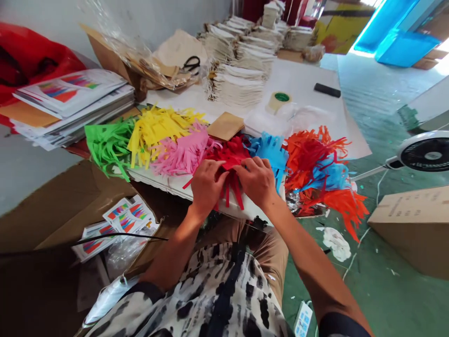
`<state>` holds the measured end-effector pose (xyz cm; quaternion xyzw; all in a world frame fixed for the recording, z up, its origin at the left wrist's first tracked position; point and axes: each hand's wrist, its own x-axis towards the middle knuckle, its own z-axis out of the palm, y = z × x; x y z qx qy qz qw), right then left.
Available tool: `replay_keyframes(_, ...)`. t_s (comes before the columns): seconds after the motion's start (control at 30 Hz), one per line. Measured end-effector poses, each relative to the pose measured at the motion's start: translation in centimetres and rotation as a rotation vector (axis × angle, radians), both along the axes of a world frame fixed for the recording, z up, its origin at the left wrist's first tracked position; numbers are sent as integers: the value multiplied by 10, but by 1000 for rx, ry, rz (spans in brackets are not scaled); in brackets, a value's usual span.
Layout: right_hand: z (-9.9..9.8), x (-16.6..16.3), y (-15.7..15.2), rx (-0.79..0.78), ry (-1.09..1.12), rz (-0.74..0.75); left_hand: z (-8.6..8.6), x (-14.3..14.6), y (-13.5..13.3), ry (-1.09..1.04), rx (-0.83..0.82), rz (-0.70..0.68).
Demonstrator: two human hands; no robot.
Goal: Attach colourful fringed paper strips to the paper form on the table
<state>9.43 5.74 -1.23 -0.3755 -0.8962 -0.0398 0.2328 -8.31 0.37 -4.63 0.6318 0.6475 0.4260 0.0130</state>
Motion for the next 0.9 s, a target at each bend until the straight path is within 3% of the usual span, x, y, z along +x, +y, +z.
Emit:
replay_keyframes(0.1,-5,-15,10,32,-42,-19,0,-2,6,50,2,-40)
replay_keyframes(0.33,-7,-7,11,47,-33,-64,9,-3,14,-183,21,-90)
replay_keyframes(0.6,2,-15,11,-42,204,-55,22,-4,18,-404,124,-217)
replay_keyframes(0.77,8,-18,19,-89,243,10,18,-6,21,-488,53,-127)
replay_keyframes(0.9,6,-21,20,-125,128,40,11,-8,18,-211,26,26)
